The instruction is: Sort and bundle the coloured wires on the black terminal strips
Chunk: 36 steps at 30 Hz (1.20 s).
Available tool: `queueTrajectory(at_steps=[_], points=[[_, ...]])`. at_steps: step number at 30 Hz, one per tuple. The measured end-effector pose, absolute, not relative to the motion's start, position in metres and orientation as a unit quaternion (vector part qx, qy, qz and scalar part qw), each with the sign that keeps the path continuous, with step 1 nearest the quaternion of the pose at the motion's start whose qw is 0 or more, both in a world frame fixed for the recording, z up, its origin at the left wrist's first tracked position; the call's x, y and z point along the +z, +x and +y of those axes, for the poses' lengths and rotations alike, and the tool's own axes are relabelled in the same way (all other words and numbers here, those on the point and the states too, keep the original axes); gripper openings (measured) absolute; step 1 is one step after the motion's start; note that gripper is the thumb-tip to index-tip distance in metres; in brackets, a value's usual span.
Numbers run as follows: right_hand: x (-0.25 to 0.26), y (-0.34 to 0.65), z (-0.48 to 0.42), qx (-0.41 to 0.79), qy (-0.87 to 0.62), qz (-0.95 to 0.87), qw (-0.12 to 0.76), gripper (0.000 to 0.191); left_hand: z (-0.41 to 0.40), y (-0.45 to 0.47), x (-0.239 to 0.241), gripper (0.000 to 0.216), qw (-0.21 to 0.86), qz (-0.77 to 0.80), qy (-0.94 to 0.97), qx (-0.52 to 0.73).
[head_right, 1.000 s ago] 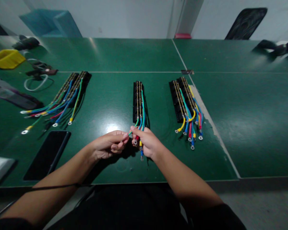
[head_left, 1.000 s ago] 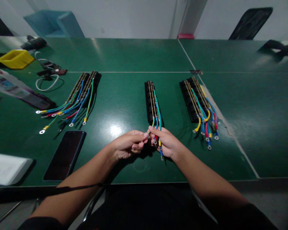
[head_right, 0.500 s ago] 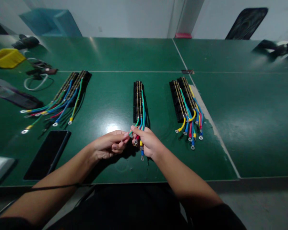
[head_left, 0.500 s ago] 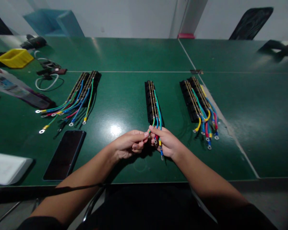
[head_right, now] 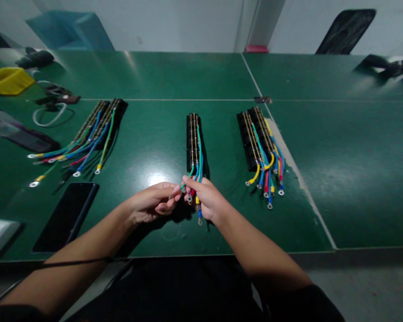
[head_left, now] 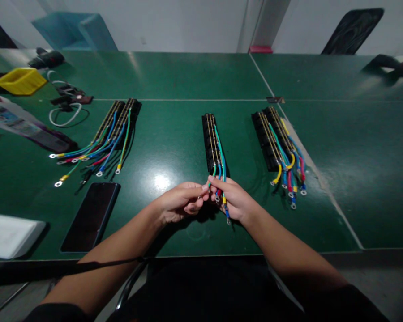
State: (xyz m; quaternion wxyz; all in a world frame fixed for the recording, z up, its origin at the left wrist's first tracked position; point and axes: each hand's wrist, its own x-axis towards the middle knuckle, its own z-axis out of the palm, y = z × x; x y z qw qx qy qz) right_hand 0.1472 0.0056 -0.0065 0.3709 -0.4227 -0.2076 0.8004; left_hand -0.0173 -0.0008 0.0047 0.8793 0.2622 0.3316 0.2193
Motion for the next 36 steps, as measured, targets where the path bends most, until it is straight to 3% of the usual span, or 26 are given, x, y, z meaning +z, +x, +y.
queueTrajectory(at_steps=[14, 29, 36], points=[[-0.0059, 0.1467, 0.0054, 0.801, -0.418, -0.213, 0.371, 0.032, -0.0008, -0.0164, 0.0048, 0.034, 0.860, 0.356, 0.295, 0.218], [-0.0043, 0.1461, 0.0049, 0.804, -0.412, -0.211, 0.373, 0.019, -0.0017, -0.0175, 0.0055, 0.034, 0.847, 0.373, 0.306, 0.224], [-0.0035, 0.1465, 0.0046, 0.805, -0.414, -0.215, 0.366, 0.015, -0.0015, -0.0215, 0.0109, 0.034, 0.772, 0.444, 0.395, 0.224]])
